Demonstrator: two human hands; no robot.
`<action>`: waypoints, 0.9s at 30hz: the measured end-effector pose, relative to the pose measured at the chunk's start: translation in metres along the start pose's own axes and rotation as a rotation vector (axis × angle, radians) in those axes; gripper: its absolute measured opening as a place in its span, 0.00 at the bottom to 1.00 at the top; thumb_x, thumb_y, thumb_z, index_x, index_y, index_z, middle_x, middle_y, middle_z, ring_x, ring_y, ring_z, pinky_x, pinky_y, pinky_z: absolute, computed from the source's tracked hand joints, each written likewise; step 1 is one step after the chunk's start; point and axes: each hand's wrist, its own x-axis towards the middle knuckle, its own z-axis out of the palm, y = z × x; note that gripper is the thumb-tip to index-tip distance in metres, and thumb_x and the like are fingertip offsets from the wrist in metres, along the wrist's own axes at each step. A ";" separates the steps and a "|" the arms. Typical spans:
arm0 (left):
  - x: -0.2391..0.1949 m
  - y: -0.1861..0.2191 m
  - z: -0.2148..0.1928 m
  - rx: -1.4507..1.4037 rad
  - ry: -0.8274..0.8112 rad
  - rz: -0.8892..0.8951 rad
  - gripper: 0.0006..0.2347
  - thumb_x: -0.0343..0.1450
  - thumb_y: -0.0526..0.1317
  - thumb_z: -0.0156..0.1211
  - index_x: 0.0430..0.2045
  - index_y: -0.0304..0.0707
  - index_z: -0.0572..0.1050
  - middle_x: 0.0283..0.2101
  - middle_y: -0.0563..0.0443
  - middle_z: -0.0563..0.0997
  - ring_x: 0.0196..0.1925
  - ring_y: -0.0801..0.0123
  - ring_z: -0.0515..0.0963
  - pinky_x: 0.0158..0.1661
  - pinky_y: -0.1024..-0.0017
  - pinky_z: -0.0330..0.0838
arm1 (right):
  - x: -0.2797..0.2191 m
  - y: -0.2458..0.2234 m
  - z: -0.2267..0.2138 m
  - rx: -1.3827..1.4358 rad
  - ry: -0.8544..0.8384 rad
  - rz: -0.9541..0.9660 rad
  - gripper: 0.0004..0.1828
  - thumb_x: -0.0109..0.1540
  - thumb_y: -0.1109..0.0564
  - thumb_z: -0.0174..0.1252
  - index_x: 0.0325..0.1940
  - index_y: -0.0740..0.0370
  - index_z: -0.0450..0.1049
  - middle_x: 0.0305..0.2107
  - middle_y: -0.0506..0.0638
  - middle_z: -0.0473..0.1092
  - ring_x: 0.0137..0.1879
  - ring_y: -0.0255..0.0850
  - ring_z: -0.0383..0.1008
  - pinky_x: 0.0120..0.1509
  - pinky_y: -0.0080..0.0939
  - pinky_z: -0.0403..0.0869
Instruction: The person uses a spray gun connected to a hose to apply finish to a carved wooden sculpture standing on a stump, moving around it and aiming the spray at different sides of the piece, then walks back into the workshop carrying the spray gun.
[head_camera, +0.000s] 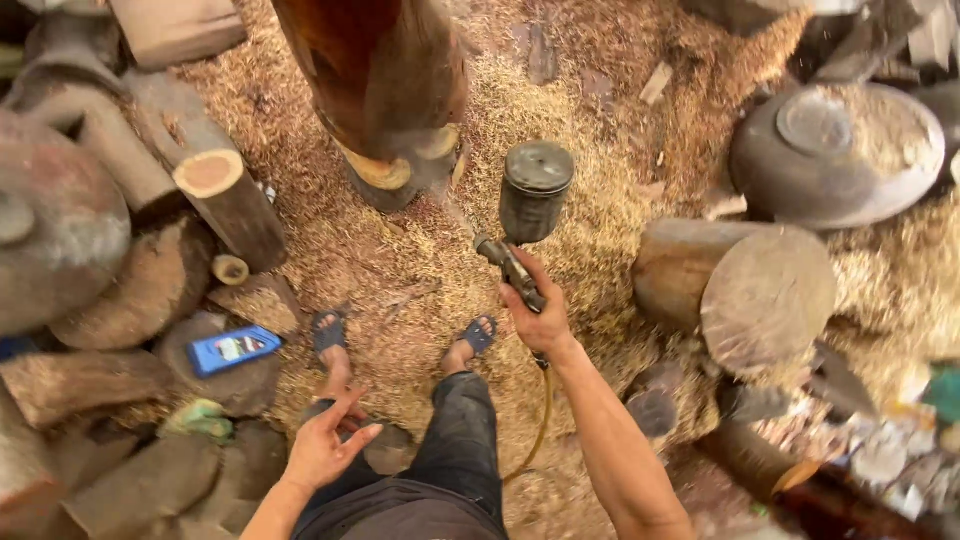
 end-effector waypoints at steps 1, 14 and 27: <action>0.001 0.011 0.019 -0.013 0.023 0.004 0.30 0.63 0.50 0.72 0.61 0.52 0.70 0.40 0.52 0.86 0.36 0.69 0.87 0.38 0.67 0.80 | 0.005 0.008 -0.015 0.022 -0.059 0.093 0.31 0.68 0.61 0.61 0.75 0.56 0.62 0.41 0.49 0.73 0.40 0.32 0.73 0.44 0.36 0.76; -0.005 0.107 0.132 0.102 0.035 0.055 0.34 0.62 0.53 0.71 0.66 0.55 0.68 0.38 0.52 0.84 0.34 0.65 0.86 0.37 0.67 0.81 | 0.102 -0.074 -0.135 0.188 -0.130 -0.495 0.29 0.72 0.58 0.59 0.77 0.51 0.61 0.45 0.51 0.74 0.39 0.35 0.73 0.41 0.33 0.75; -0.008 0.127 0.147 0.158 0.048 -0.072 0.35 0.62 0.57 0.69 0.66 0.59 0.67 0.42 0.53 0.85 0.39 0.67 0.86 0.39 0.66 0.81 | 0.118 0.013 -0.181 0.068 -0.179 0.027 0.31 0.70 0.59 0.59 0.77 0.53 0.59 0.43 0.51 0.72 0.39 0.35 0.76 0.41 0.37 0.80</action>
